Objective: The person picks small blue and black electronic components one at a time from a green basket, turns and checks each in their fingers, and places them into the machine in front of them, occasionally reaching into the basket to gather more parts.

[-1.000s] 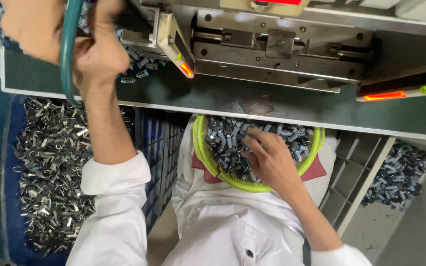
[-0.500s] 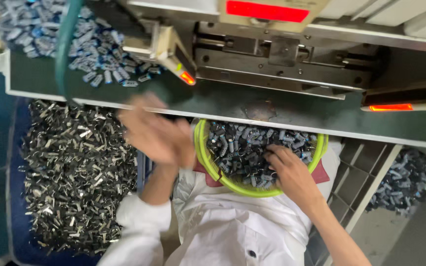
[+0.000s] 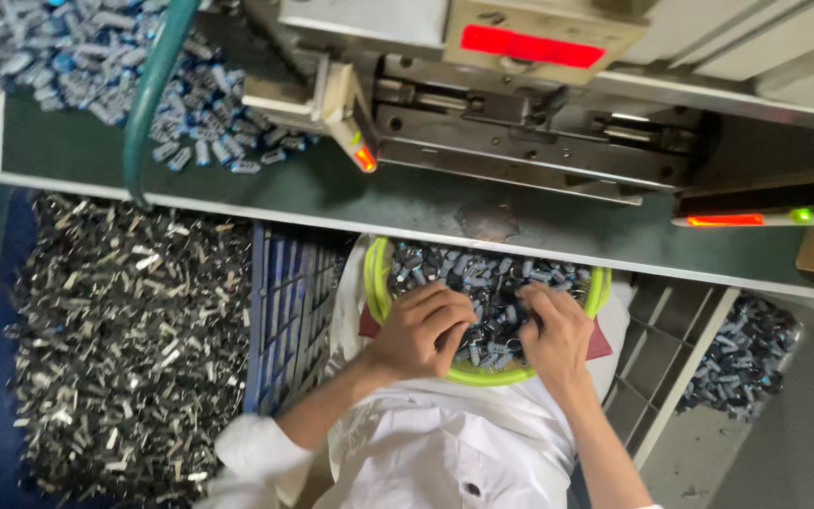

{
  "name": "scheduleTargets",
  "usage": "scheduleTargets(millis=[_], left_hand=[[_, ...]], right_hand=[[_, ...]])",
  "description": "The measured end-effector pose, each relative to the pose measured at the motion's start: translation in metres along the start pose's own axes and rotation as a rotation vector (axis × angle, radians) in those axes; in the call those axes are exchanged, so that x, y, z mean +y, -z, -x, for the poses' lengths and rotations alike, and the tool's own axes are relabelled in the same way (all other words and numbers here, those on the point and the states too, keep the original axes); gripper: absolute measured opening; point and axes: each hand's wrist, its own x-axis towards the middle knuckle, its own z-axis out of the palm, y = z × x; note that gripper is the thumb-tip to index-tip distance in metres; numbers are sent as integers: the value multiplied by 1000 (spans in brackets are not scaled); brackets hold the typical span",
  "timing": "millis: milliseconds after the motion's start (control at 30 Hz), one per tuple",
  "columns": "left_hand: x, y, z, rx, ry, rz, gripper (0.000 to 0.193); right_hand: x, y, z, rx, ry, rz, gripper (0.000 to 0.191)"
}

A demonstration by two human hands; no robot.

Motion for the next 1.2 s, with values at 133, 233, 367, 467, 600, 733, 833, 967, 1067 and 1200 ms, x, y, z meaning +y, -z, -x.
scheduleTargets(millis=[133,233,367,467,600,733,833,967,1067,1200], left_hand=[[7,-26,-1,-47,186,38,24],[11,-39,-10,-34,172,99,32],[21,-36,-22,-4,172,272,33],[24,-23,-23,67,122,303,31],[22,-11,-17,128,-16,217,29],[19,-12,-15,181,-178,59,35],[18,-14,-17,151,-198,-22,42],[24,-12,-23,141,-253,-115,38],[34,-6,-23,141,-295,-92,34],[43,11,-17,263,-312,24,36]], right_hand=[[-2,1,10,19,-324,-24,15],[-2,5,16,115,-531,-405,15],[-10,8,20,262,-539,-880,17],[-18,2,26,319,-511,-1200,17],[-29,-6,32,298,-528,-1376,20],[-40,-14,39,288,-467,-1363,24],[-46,-18,42,307,-443,-1317,23],[-45,-20,37,278,-444,-1283,32],[-39,-18,31,196,-711,-1703,30],[-32,-15,23,38,-988,-2245,21]])
